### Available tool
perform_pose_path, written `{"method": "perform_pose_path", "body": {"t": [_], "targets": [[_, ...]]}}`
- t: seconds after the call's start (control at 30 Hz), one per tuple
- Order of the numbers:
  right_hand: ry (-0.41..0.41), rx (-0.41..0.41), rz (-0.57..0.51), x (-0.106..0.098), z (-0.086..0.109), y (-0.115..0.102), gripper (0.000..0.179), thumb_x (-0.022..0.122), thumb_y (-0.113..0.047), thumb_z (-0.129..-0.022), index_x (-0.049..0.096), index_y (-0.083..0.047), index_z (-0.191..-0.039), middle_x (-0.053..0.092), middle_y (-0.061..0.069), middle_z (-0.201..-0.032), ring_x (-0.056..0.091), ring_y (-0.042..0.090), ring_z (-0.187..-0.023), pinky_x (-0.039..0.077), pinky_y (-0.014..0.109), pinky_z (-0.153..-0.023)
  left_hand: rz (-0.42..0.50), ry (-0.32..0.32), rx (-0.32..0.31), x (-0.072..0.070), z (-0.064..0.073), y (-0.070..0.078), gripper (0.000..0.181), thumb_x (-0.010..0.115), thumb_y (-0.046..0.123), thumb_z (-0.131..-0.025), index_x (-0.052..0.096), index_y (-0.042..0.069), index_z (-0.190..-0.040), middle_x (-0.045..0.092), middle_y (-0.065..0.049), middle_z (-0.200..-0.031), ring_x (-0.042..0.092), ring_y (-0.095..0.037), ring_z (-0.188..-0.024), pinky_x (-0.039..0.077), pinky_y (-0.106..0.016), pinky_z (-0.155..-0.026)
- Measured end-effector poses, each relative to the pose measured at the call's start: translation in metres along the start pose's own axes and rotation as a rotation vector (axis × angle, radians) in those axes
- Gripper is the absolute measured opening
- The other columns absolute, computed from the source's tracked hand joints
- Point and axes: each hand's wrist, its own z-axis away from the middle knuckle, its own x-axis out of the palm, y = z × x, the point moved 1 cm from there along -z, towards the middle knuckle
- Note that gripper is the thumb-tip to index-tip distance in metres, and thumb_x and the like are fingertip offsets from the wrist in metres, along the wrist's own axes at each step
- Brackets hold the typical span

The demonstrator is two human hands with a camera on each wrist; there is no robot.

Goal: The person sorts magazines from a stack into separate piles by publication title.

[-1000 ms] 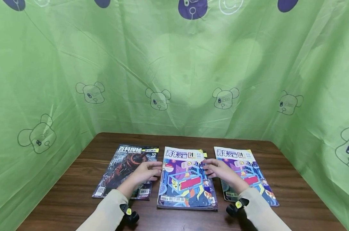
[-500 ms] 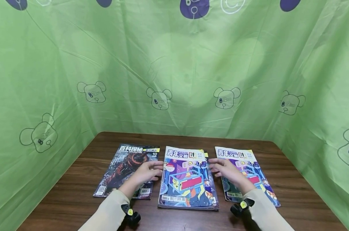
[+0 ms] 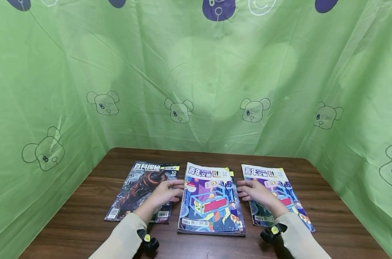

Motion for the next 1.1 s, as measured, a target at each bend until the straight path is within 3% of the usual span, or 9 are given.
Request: {"method": "perform_pose_path", "body": {"t": [0.33, 0.77, 1.1], "targets": [[-0.017, 0.059, 0.024, 0.001, 0.001, 0.005, 0.048, 0.049, -0.012, -0.101, 0.043, 0.017, -0.139, 0.069, 0.018, -0.105, 0.070, 0.029, -0.084, 0.061, 0.043, -0.072, 0.034, -0.031, 0.013, 0.004, -0.001, -0.001, 0.045, 0.062, 0.003, -0.093, 0.055, -0.010, -0.136, 0.060, -0.026, -0.130, 0.067, -0.032, -0.106, 0.059, -0.039, -0.085], [0.028, 0.101, -0.003, 0.002, 0.001, 0.011, 0.046, 0.051, -0.012, -0.102, 0.046, 0.016, -0.138, 0.062, 0.018, -0.098, 0.065, 0.024, -0.076, 0.062, 0.041, -0.067, 0.033, -0.099, 0.054, 0.019, -0.003, 0.003, 0.043, 0.059, 0.002, -0.095, 0.054, -0.012, -0.136, 0.060, -0.028, -0.130, 0.069, -0.029, -0.101, 0.059, -0.041, -0.085], [-0.047, 0.046, -0.181, -0.005, -0.001, 0.019, 0.056, 0.051, -0.015, -0.101, 0.034, 0.015, -0.146, 0.059, 0.018, -0.100, 0.063, 0.021, -0.079, 0.061, 0.038, -0.075, 0.053, -0.096, 0.033, 0.023, -0.004, 0.004, 0.044, 0.057, -0.001, -0.094, 0.053, -0.012, -0.136, 0.058, -0.029, -0.132, 0.069, -0.033, -0.098, 0.060, -0.043, -0.080]]}}
